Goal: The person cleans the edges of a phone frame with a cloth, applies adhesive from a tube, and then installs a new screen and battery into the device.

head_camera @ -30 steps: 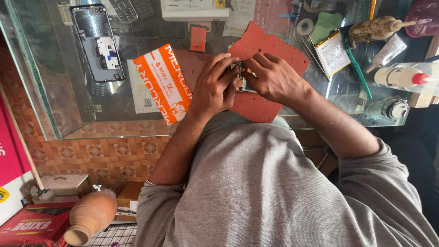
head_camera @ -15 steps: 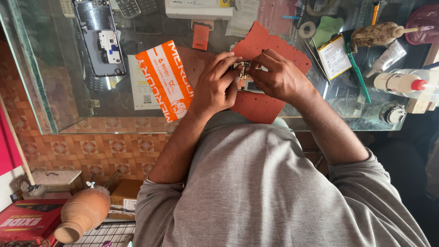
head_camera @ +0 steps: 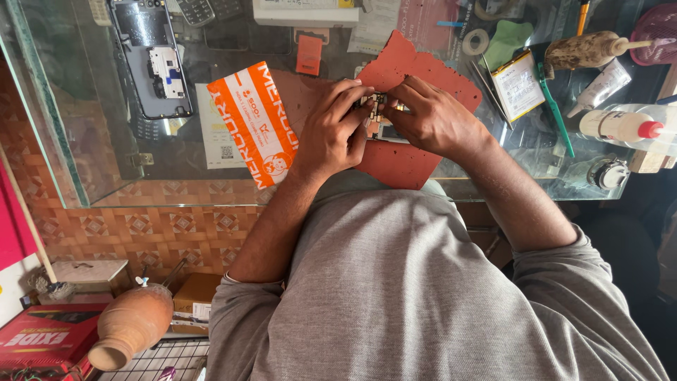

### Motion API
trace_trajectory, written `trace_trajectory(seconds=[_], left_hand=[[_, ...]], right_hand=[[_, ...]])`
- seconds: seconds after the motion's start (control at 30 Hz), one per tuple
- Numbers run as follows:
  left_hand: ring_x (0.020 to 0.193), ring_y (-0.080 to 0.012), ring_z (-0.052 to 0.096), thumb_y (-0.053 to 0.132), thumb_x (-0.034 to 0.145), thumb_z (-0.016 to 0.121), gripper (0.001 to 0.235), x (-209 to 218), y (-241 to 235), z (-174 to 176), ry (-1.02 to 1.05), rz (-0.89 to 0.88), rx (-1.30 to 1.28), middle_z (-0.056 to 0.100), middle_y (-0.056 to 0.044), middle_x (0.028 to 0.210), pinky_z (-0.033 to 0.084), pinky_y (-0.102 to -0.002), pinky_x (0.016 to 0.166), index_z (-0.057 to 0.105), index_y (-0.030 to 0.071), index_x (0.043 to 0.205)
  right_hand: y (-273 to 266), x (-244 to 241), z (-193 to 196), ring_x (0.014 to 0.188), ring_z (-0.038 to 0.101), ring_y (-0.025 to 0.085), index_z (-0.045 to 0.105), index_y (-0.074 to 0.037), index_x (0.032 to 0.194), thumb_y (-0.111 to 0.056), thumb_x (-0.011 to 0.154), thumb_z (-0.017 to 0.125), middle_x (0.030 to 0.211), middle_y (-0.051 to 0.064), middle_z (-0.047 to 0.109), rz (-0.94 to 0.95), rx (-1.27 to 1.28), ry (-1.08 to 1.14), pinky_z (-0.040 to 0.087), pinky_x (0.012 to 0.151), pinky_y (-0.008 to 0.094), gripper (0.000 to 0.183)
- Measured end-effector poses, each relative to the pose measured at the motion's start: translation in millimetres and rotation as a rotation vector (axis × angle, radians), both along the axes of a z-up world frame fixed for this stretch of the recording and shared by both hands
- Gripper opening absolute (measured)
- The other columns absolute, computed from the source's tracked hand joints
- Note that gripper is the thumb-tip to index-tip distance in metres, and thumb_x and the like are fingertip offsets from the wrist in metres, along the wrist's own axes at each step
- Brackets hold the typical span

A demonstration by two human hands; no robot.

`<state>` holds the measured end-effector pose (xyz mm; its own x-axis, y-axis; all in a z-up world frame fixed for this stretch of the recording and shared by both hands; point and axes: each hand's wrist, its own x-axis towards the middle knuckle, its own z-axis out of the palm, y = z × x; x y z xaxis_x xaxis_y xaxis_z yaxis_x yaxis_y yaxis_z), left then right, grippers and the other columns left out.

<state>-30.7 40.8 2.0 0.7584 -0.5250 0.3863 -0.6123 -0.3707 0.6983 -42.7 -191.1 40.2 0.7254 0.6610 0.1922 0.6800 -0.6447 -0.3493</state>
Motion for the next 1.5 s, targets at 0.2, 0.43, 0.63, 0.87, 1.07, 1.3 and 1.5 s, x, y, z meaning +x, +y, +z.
trace_trajectory(seconds=[0.2,0.43,0.63,0.87,1.07,1.3,1.5], left_hand=[[0.13,-0.0319,0.059,-0.005,0.084,0.066,0.025,1.4,0.5,2.9,0.013,-0.004,-0.009,0.065,-0.013,0.128,0.054,-0.045,0.109,0.071,-0.005,0.108],[0.129,-0.0314,0.059,-0.004,0.085,0.067,0.025,2.5,0.2,2.9,0.014,-0.005,-0.015,0.065,-0.012,0.129,0.054,-0.044,0.109,0.071,-0.004,0.109],[0.129,-0.0318,0.059,-0.004,0.085,0.067,0.025,4.1,0.4,3.2,0.005,-0.013,-0.006,0.065,-0.012,0.128,0.054,-0.045,0.109,0.072,-0.005,0.109],[0.13,-0.031,0.059,-0.007,0.082,0.063,0.03,3.5,3.1,6.9,0.046,-0.011,-0.02,0.065,-0.01,0.13,0.053,-0.044,0.109,0.072,-0.004,0.11],[0.131,-0.0299,0.059,-0.009,0.081,0.062,0.032,3.6,4.0,6.4,0.073,-0.014,0.003,0.065,-0.008,0.131,0.053,-0.043,0.109,0.072,-0.003,0.111],[0.129,-0.0287,0.059,-0.009,0.083,0.065,0.026,5.6,3.6,5.9,0.053,-0.033,0.013,0.065,-0.007,0.129,0.054,-0.042,0.105,0.073,-0.002,0.107],[0.127,-0.028,0.06,-0.01,0.083,0.066,0.024,8.7,4.3,4.6,0.012,-0.042,0.037,0.065,-0.006,0.127,0.054,-0.041,0.105,0.073,-0.002,0.105]], right_hand=[[-1.4,5.4,-0.9,0.105,0.065,0.023,0.077,-0.001,0.108,-0.006,0.083,0.078,0.112,0.008,0.062,0.043,0.01,-0.003,0.062,0.083,0.034,0.026],[0.1,6.4,5.3,0.105,0.065,0.023,0.076,-0.002,0.11,-0.009,0.086,0.075,0.112,0.01,0.062,0.056,-0.073,-0.034,0.062,0.078,0.033,0.025],[4.3,8.4,10.1,0.106,0.065,0.022,0.076,-0.001,0.108,-0.009,0.09,0.073,0.113,0.009,0.063,0.089,-0.199,-0.085,0.063,0.074,0.03,0.02],[-1.4,2.5,12.9,0.105,0.065,0.025,0.075,0.001,0.107,-0.006,0.088,0.077,0.113,0.01,0.065,0.003,0.01,0.052,0.061,0.079,0.036,0.02],[4.2,-8.3,9.6,0.107,0.064,0.028,0.076,0.0,0.113,-0.002,0.085,0.077,0.116,0.011,0.065,-0.109,0.106,0.098,0.059,0.088,0.038,0.028],[12.8,-8.4,7.8,0.109,0.062,0.025,0.075,0.002,0.101,-0.007,0.08,0.078,0.113,0.01,0.065,-0.028,-0.044,-0.042,0.055,0.093,0.038,0.023],[15.5,-10.4,8.2,0.108,0.061,0.026,0.074,0.006,0.103,-0.006,0.085,0.075,0.11,0.012,0.063,0.006,-0.09,-0.068,0.053,0.091,0.037,0.022]])
